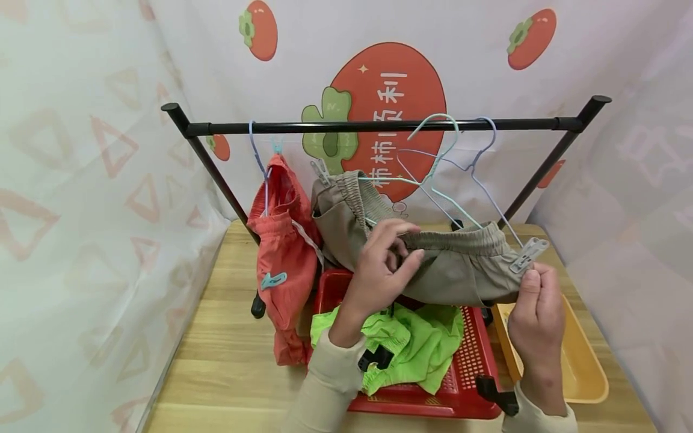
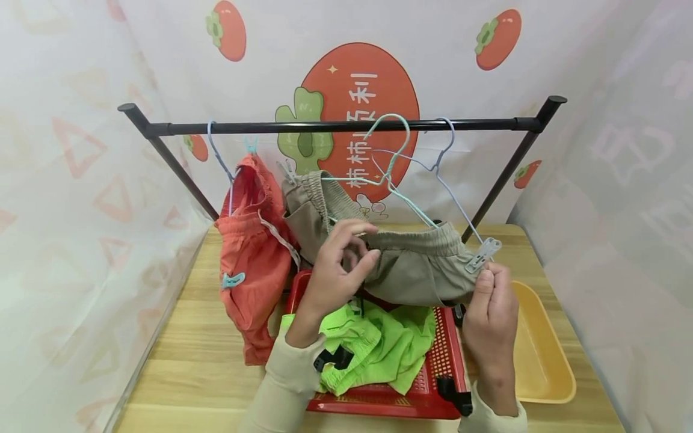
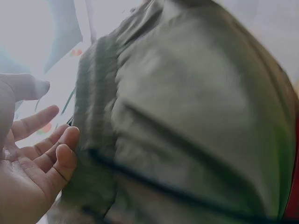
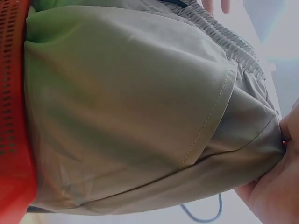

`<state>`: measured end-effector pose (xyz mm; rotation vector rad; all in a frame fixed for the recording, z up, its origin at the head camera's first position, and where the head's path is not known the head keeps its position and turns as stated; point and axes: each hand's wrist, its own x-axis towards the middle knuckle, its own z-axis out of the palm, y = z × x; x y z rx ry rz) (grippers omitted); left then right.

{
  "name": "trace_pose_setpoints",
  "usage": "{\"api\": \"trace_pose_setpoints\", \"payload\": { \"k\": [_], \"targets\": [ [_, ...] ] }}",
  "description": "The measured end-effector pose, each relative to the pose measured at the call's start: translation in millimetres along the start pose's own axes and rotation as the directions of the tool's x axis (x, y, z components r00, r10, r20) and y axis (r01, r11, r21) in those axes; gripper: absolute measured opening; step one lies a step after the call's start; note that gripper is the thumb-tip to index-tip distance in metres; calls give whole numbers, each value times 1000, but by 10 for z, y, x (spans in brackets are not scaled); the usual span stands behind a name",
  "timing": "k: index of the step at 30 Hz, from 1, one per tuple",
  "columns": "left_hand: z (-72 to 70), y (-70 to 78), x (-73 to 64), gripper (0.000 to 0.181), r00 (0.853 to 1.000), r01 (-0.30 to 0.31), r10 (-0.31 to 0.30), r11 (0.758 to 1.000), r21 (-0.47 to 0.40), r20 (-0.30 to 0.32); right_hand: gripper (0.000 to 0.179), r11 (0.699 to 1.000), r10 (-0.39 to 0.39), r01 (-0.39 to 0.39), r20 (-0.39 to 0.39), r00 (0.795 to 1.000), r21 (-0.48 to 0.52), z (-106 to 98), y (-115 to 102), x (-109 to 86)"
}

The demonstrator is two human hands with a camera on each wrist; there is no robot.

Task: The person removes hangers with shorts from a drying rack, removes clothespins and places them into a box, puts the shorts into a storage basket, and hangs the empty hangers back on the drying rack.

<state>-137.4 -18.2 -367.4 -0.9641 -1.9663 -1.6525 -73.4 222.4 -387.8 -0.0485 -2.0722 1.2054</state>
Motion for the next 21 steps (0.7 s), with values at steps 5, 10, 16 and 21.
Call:
{"api": "trace_pose_setpoints", "payload": {
  "k": [5, 10, 16, 21],
  "targets": [
    [-219, -67, -78, 18, 997, -6, 10, 999, 52, -70, 27, 997, -4, 5, -4, 1000, 72, -82, 74, 21],
    [-436, -110, -142, 16, 976, 52, -32, 995, 88, -215, 27, 989, -48, 51, -25, 999, 136, -195, 134, 58],
    [-613, -141, -195, 18, 898, 79, -21, 990, 114, -440, 23, 970, 0, 15, -61, 998, 245, -341, 190, 91],
    [-678, -163, -196, 27, 853, 82, 13, 984, 158, -522, 23, 908, 100, -78, -32, 994, 411, -437, 184, 95]
  ]
}}
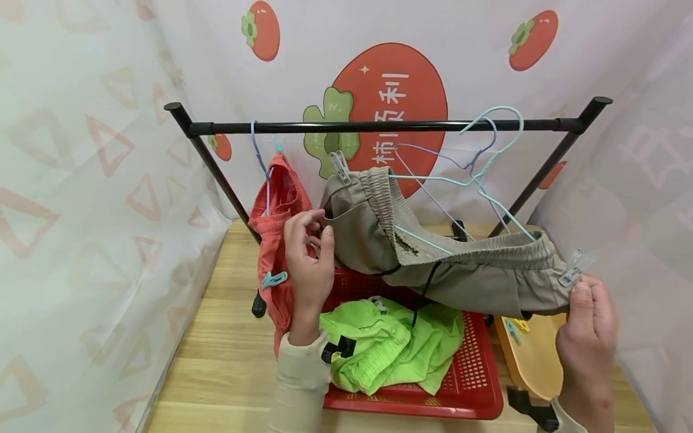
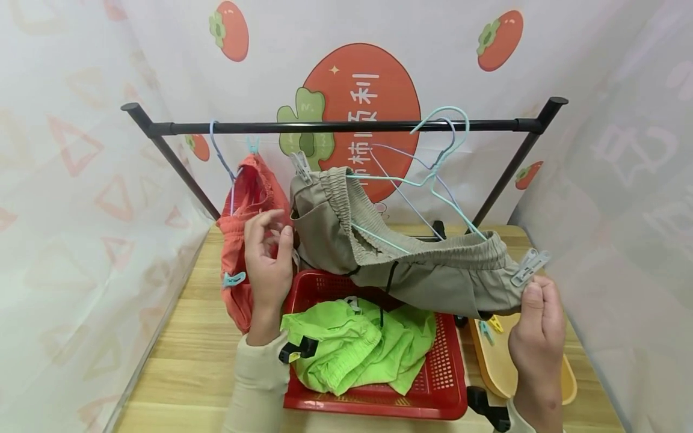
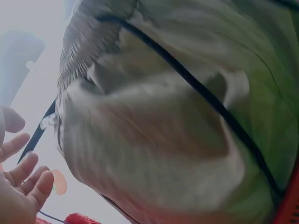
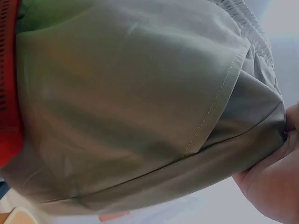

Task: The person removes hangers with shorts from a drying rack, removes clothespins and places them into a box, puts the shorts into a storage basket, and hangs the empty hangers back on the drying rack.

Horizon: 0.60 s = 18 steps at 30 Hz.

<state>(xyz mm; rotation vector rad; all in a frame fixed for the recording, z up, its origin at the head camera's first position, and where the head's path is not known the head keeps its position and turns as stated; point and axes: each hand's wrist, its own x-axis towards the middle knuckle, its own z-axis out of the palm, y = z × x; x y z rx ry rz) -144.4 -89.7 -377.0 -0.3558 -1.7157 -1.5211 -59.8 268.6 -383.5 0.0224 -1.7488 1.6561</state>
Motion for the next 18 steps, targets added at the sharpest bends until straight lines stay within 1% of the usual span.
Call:
{"api": "trace_pose_setpoints", "payload": {
  "k": [1, 3, 5, 7, 8, 10, 12, 14, 16, 18],
  "targets": [
    [2, 0, 10, 30, 1000, 7, -7, 1000, 4, -2, 22, 999, 16, -16, 3, 1000, 47, -18, -9, -4],
    [9, 9, 39, 35, 999, 34, -34, 999, -12, 18, 21, 987, 32, -34, 19, 999, 158, -54, -23, -8],
    [22, 25, 66, 39, 996, 77, -75, 996, -46, 42, 20, 959, 24, -37, 52, 998, 282, -90, -21, -8],
    [33, 44, 91, 40, 992, 118, -114, 990, -73, 52, 20, 929, 4, -34, 82, 997, 369, -118, -12, -3],
    [38, 51, 100, 39, 991, 130, -127, 988, -84, 46, 20, 909, -10, -32, 99, 995, 416, -128, -5, -1],
    [40, 68, 107, 35, 991, 137, -137, 987, -86, 7, 20, 878, -24, -33, 111, 993, 477, -145, 4, 1],
    [31, 78, 104, 29, 991, 123, -126, 990, -66, -39, 21, 862, -30, -27, 104, 994, 505, -157, 7, 8],
    [12, 86, 90, 23, 991, 114, -116, 993, -44, -66, 21, 855, -33, -19, 92, 995, 519, -169, 3, 18],
    [-20, 100, 71, 19, 991, 116, -117, 993, -24, -68, 22, 855, -37, -14, 88, 995, 519, -182, -6, 34],
    [-55, 124, 46, 17, 990, 129, -130, 991, -17, -47, 22, 855, -39, -16, 95, 995, 518, -200, -13, 49]
  ]
}}
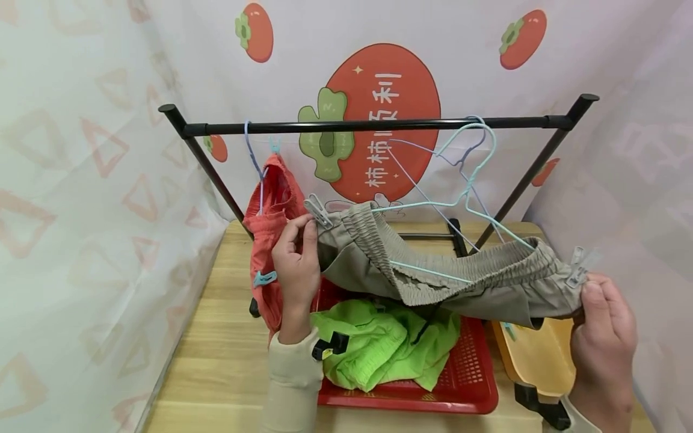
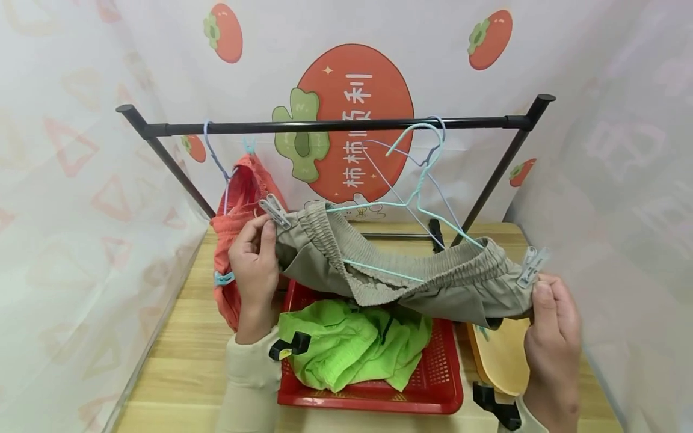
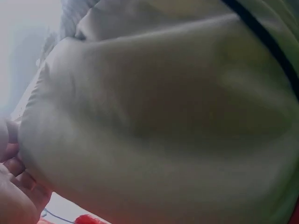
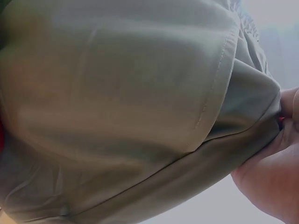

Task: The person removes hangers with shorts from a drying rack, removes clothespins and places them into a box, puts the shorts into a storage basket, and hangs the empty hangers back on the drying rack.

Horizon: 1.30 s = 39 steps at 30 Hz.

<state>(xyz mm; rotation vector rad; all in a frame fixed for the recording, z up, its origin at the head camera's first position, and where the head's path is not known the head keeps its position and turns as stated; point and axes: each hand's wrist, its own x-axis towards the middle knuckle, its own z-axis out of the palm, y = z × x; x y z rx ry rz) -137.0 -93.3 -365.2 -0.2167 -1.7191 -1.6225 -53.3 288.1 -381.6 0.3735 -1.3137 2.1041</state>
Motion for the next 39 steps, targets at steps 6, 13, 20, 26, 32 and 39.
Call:
{"api": "trace_pose_setpoints", "payload": {
  "k": [6, 13, 20, 26, 32, 39],
  "targets": [
    [-84, 81, -99, 17, 996, 52, -52, 999, 9, 68, 23, 993, 84, -85, -18, 996, -78, -66, -99, 48],
    [-237, 110, -321, 13, 984, 101, -108, 993, 53, 143, 20, 896, 202, -237, -130, 971, -375, -141, -249, 36],
    [-569, 281, -511, 5, 961, 228, -227, 974, 15, 160, 18, 860, 290, -229, 67, 955, -456, -177, -261, 3],
    [-714, 328, -583, 6, 944, 199, -226, 971, 131, 242, 19, 789, 351, -182, 188, 917, -587, -256, -216, 9],
    [-725, 169, -611, 4, 937, 166, -210, 971, 171, 279, 14, 608, 384, -28, 262, 885, -794, -253, -72, 40],
    [-649, -47, -644, 9, 909, 246, -297, 948, 201, 293, 16, 592, 437, -33, 286, 853, -805, -302, 81, 23]
  ]
}}
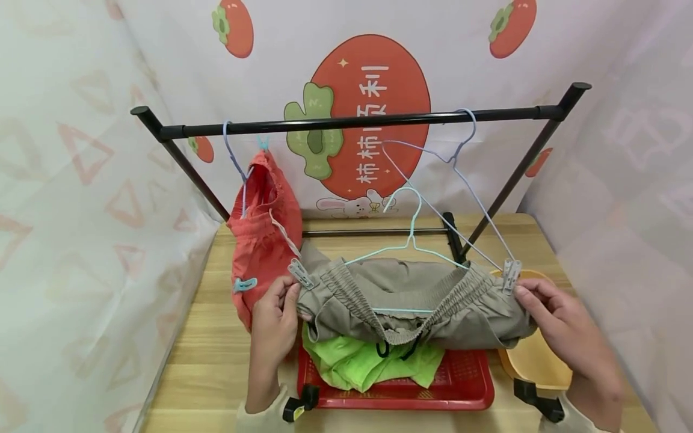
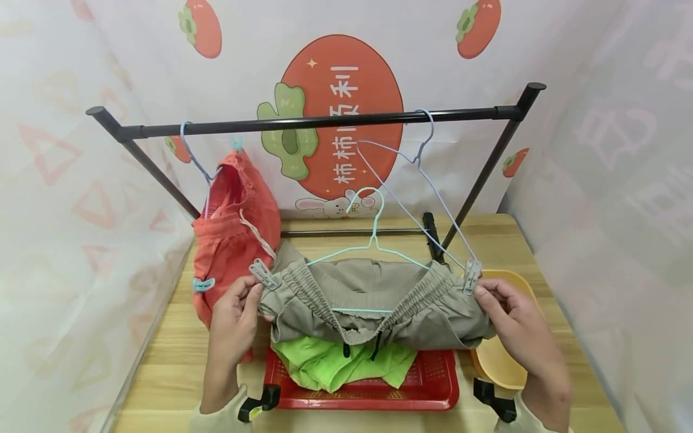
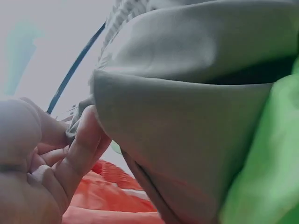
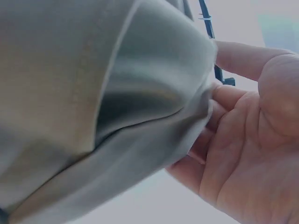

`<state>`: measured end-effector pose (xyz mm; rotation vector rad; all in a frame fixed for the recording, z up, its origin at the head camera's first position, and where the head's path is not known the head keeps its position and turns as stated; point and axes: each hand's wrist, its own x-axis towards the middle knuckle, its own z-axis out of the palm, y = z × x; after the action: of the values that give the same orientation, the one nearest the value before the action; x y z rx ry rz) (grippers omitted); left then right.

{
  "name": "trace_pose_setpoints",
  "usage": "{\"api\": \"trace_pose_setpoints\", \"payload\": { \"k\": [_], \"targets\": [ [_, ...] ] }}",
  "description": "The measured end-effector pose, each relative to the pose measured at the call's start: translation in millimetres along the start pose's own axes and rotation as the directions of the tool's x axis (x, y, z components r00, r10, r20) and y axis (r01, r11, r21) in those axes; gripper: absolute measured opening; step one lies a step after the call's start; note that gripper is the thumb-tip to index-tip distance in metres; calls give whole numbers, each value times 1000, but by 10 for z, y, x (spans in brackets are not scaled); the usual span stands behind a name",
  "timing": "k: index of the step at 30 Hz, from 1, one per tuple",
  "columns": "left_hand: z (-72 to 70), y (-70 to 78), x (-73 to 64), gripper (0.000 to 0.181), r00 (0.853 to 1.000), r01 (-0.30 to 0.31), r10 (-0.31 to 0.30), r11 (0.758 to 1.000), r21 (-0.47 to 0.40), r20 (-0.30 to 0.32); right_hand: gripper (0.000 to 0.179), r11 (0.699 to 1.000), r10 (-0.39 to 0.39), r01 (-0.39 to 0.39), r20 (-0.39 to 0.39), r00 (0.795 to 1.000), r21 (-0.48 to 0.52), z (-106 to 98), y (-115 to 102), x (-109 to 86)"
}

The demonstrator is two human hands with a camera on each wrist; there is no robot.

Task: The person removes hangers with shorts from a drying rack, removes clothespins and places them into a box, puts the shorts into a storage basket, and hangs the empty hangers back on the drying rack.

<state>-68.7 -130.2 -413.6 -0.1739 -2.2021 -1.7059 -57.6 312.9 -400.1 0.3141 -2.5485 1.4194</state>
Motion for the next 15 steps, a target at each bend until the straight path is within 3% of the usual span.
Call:
{"api": "trace_pose_setpoints", "payload": {
  "k": [5, 8, 11, 15],
  "targets": [
    [32, -104, -26, 12, 1000, -13, 14, 999, 44, -19, 34, 998, -8, 4, 64, 998, 65, 77, 58, 23],
    [51, -157, -34, 12, 997, -40, 49, 991, 127, -66, 38, 996, -28, 20, 81, 996, 91, 99, 73, 28],
    [71, -200, -43, 11, 989, -65, 88, 981, 185, -119, 34, 995, -49, 44, 66, 997, 85, 116, 86, 22],
    [100, -245, -53, 10, 982, -89, 118, 979, 185, -151, 31, 997, -70, 69, 10, 998, 45, 141, 109, 8]
  ]
}}
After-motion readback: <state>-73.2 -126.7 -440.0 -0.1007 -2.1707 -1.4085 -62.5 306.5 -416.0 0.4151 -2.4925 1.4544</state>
